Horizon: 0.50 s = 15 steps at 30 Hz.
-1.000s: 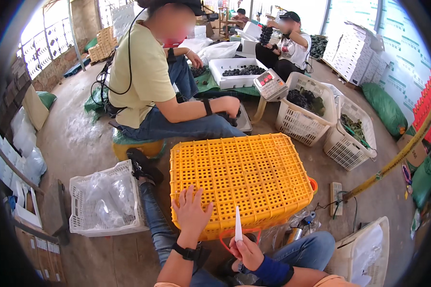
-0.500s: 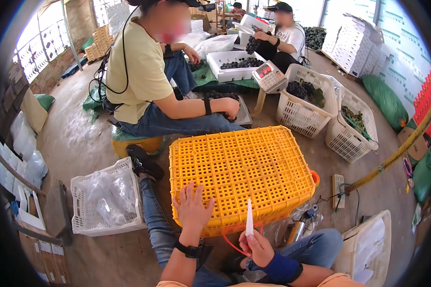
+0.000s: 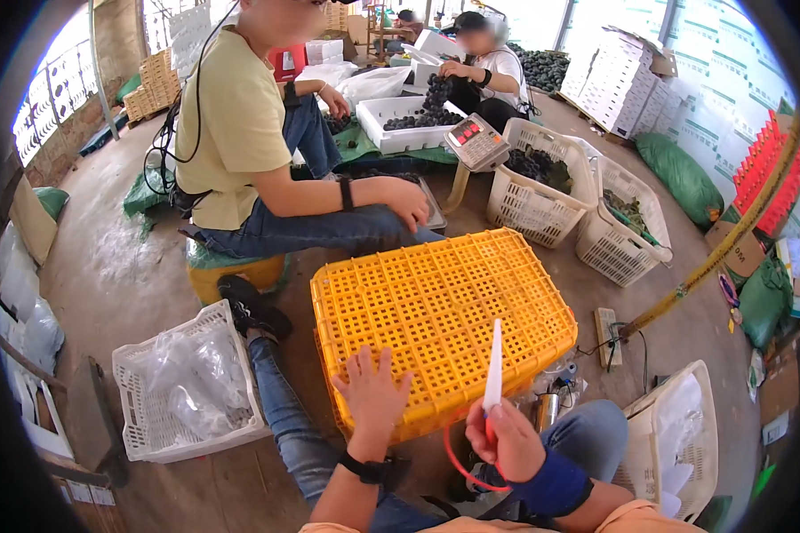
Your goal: The person picks up a plastic bag, places it on a yellow crate, and uses a handheld sealing device to seal the bag. The person then places the sealed bag into a white basket. Coworkers nearby sort and weigh grapes.
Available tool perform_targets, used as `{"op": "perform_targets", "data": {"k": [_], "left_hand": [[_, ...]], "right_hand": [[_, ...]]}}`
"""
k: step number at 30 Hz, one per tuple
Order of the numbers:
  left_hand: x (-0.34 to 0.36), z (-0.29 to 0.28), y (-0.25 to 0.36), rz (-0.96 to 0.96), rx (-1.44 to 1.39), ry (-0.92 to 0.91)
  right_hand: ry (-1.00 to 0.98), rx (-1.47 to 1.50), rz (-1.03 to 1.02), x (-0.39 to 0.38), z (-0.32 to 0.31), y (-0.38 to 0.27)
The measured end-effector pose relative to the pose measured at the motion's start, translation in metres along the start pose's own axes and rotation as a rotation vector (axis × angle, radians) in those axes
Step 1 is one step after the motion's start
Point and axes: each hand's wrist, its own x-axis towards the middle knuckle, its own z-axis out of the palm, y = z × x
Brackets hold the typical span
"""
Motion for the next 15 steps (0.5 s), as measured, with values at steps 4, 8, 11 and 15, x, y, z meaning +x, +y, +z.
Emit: {"op": "perform_targets", "data": {"k": [4, 8, 11, 15], "left_hand": [[-0.027, 0.0, 0.015, 0.017, -0.062, 0.017], [-0.031, -0.005, 0.019, -0.008, -0.08, 0.011], [-0.03, -0.008, 0.019, 0.007, -0.042, 0.03], [-0.025, -0.009, 0.026, 0.026, -0.052, 0.023]], "right_hand": [[0.11, 0.026, 0.007, 0.019, -0.027, -0.012], [0.231, -0.068, -0.09, 0.053, -0.081, -0.032], [0.381, -0.145, -0.187, 0.098, -0.158, -0.051], [0.601, -0.759, -0.156, 0.159, -0.321, -0.033]]}}
